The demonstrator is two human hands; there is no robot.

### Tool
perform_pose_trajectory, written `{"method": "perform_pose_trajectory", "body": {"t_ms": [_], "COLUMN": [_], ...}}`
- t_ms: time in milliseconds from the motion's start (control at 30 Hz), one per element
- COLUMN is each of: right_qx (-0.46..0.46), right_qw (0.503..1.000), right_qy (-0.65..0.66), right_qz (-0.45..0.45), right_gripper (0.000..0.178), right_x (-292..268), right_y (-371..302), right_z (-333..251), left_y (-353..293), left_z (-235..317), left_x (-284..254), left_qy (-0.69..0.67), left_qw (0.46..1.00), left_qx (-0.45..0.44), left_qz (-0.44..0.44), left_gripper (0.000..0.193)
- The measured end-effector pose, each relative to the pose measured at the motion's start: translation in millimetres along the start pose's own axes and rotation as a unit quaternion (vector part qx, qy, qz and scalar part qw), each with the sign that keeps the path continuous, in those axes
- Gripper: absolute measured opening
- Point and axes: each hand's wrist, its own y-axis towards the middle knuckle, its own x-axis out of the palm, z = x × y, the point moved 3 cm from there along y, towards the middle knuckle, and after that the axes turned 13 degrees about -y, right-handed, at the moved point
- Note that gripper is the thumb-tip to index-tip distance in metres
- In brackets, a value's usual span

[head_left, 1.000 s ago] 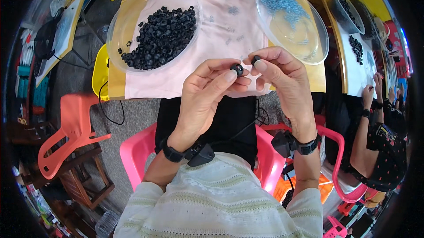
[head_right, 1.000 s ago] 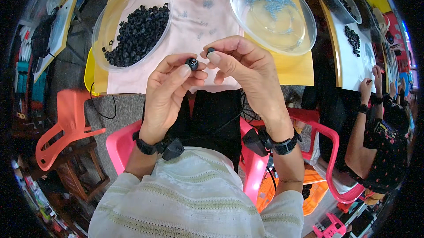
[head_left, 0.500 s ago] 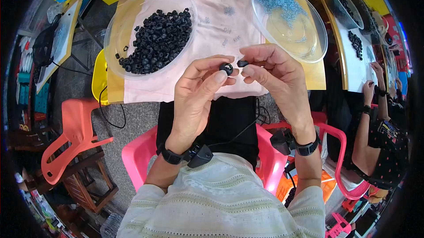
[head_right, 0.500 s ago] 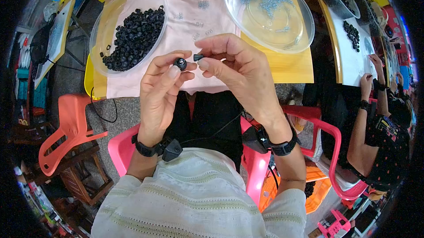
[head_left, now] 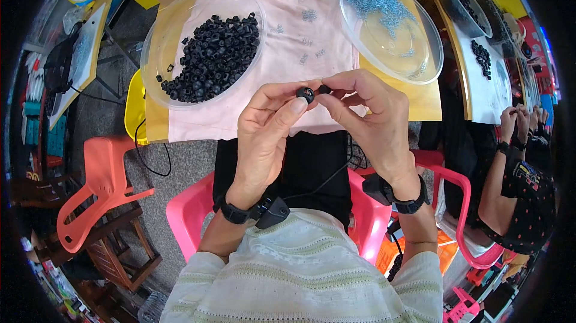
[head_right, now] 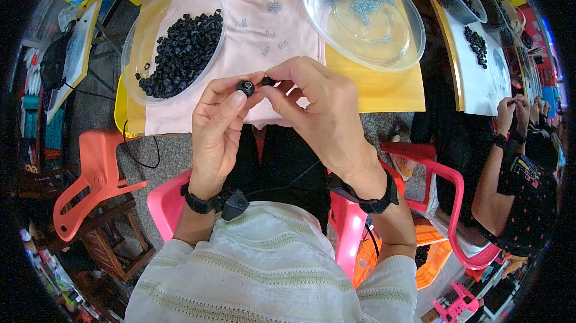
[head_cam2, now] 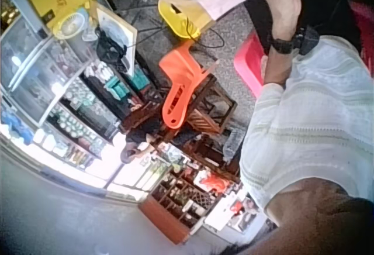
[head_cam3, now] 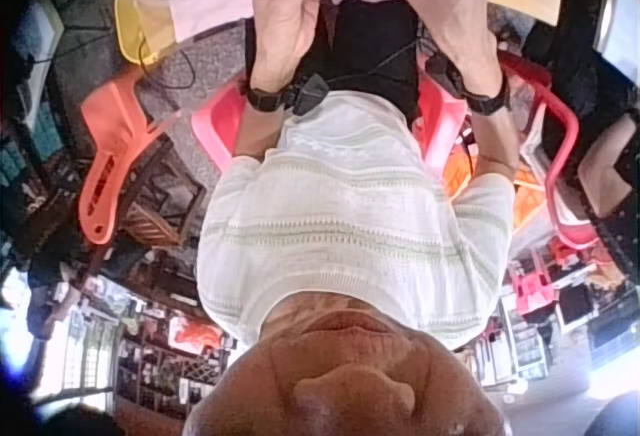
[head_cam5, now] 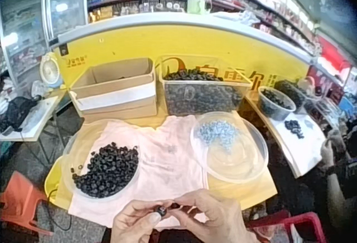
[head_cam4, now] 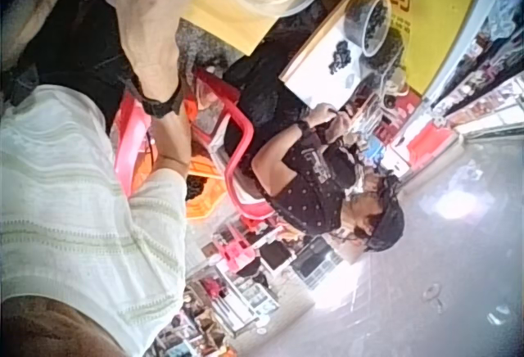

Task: Manually press small black plastic parts together to assemble a component.

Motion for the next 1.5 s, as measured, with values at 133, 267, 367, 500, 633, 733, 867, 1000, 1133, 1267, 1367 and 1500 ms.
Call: {"method": "perform_pose_trajectory", "body": {"t_ms": [133,267,367,500,633,733,867,1000,1133,1267,1367,1500], "right_qx": [0.066,0.161,0.170,0.185,0.189,0.166,0.146,0.142,0.135,0.143,0.139,0.132], "right_qw": [0.997,0.959,0.943,0.932,0.920,0.935,0.938,0.943,0.951,0.953,0.963,0.966], "right_qy": [0.033,0.229,0.281,0.302,0.335,0.306,0.307,0.294,0.274,0.263,0.226,0.219], "right_qz": [-0.028,-0.034,-0.049,-0.075,-0.076,-0.073,-0.066,-0.057,-0.051,-0.055,-0.052,-0.045], "right_gripper": [0.014,0.013,0.017,0.021,0.023,0.023,0.022,0.021,0.020,0.018,0.017,0.015], "right_x": [0,0,-5,-9,-9,-11,-11,-11,-12,-10,-10,-10], "right_y": [-1,1,4,2,2,2,1,0,-1,-2,-2,-4], "right_z": [1,12,19,28,25,22,15,12,10,9,9,12], "left_y": [0,-2,-1,1,2,2,2,2,2,1,0,-1], "left_z": [0,-1,0,0,-3,-4,-6,-5,-5,-4,-3,-1], "left_x": [2,-1,-1,3,4,4,2,3,4,4,3,7], "left_qy": [-0.006,-0.008,-0.008,-0.007,-0.004,0.003,0.017,-0.006,0.014,0.039,0.070,0.122], "left_qw": [1.000,1.000,1.000,1.000,0.999,0.999,0.998,0.998,0.998,0.998,0.997,0.993], "left_qx": [-0.005,-0.011,-0.015,-0.029,-0.047,-0.053,-0.059,-0.060,-0.056,-0.049,-0.040,-0.006], "left_qz": [0.010,0.022,0.013,0.004,0.003,0.006,0.009,0.006,0.010,0.013,0.018,0.001], "left_gripper": [0.021,0.024,0.025,0.024,0.024,0.025,0.027,0.026,0.027,0.027,0.026,0.024]}}
